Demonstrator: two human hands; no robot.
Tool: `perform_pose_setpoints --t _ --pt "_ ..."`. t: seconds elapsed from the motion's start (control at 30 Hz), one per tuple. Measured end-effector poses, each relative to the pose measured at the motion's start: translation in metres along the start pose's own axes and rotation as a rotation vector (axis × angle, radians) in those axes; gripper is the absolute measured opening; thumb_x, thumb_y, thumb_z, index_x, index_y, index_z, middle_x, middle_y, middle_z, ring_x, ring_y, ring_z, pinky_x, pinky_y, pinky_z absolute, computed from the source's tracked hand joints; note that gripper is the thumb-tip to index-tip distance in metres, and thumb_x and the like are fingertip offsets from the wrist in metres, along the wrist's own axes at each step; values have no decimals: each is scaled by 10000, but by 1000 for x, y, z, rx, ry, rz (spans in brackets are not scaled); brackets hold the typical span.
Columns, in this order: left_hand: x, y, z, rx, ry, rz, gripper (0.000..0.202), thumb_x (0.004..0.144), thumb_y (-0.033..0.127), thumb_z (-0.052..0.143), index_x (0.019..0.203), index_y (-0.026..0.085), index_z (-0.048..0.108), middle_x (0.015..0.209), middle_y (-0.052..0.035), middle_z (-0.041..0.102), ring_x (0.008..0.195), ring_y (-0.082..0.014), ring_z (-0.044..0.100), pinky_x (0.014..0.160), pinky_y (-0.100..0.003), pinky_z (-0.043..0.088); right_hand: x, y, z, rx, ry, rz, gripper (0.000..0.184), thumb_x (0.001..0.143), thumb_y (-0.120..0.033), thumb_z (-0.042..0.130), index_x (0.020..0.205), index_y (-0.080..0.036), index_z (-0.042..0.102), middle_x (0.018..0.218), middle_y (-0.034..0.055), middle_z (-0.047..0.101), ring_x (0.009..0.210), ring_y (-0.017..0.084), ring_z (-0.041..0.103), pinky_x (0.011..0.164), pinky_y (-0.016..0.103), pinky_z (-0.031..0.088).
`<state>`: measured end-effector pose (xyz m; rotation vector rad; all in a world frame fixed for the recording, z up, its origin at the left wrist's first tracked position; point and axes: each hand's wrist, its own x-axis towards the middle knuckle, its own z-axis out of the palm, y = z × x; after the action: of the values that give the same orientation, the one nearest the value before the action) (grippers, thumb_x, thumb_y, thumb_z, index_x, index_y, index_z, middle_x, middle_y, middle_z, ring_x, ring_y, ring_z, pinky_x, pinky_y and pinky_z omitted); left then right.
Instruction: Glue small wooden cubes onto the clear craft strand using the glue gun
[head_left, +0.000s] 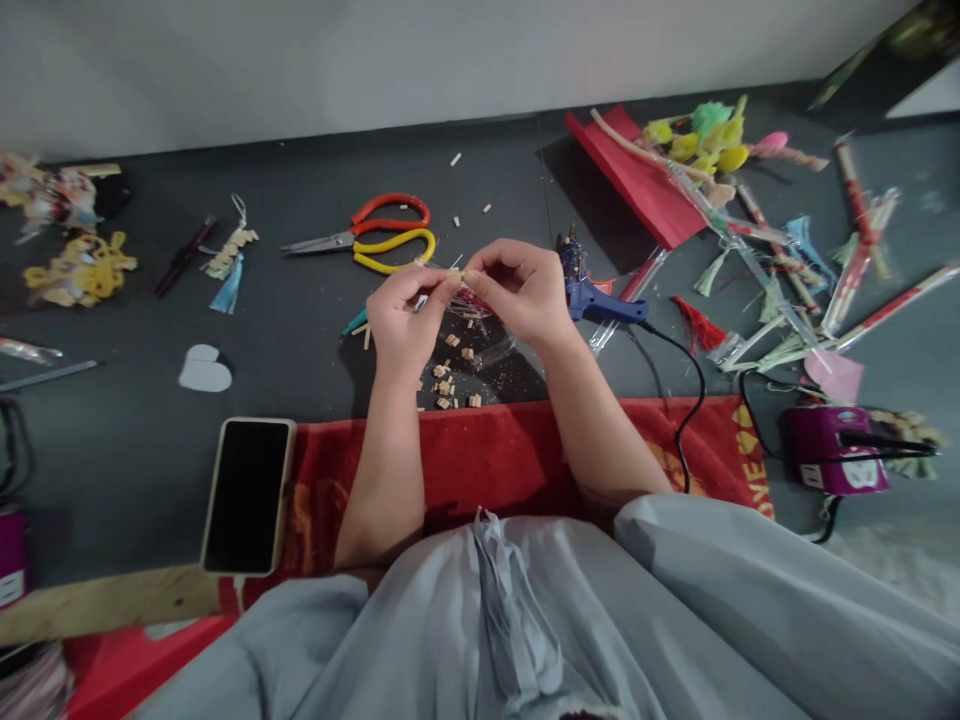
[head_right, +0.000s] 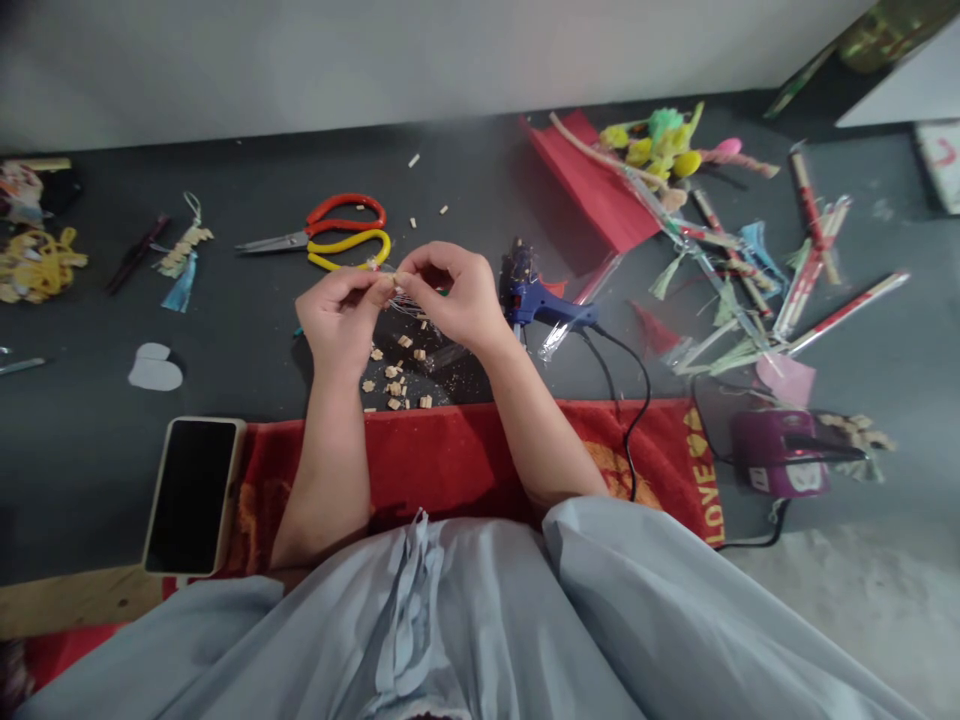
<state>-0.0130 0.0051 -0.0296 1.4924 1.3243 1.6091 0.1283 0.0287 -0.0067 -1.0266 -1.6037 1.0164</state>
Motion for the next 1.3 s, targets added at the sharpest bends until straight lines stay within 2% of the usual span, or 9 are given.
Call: perform_pose_setpoints --t 0.17,0.3,0.4,0.77,0.93,1.1,1.3 --pt "1 -3 1 -101 21 -84 172 725 411 723 765 243 727 727 1 709 643 -102 628 602 -246 501 1 3 0 19 -11 53 143 771 -301 648 724 -170 615 654 -20 586 586 66 477 541 232 387" --pt "2 -2 0 -143 11 -135 196 703 422 738 742 230 720 662 16 688 573 -80 607 564 -223 497 2 7 1 61 -33 92 149 767 -302 661 730 -162 624 658 -16 583 584 63 482 533 227 389" --pt "3 -4 0 -152 -16 -171 215 674 417 761 729 219 699 623 28 664 546 -70 596 546 -207 490 2 7 3 75 -39 100 148 759 -303 671 731 -162 633 655 -16 591 587 65 496 546 227 409" --pt "2 -14 2 -226 -67 -273 261 724 467 705 795 219 664 713 20 666 588 -65 613 591 -213 518 1 2 4 105 -18 78 99 754 -264 677 767 -166 682 741 -1 660 683 88 587 645 249 498" --pt "2 -11 1 -284 -61 -279 258 699 456 731 783 217 683 711 17 681 592 -70 626 598 -216 536 1 4 4 142 -13 87 159 736 -320 707 781 -169 685 744 -2 675 672 87 599 633 247 503" --pt "1 -11 0 -246 -60 -254 228 728 432 716 844 236 718 798 -3 726 642 -84 655 641 -234 555 0 -1 2 83 10 44 252 753 -429 688 804 -183 707 797 16 703 733 103 619 675 262 509" --pt "-1 -8 0 -234 -67 -157 191 778 397 677 917 291 753 875 -5 736 747 -102 661 688 -253 545 -1 -1 4 21 72 22 209 803 -368 642 833 -173 711 808 21 708 711 98 629 663 257 505"
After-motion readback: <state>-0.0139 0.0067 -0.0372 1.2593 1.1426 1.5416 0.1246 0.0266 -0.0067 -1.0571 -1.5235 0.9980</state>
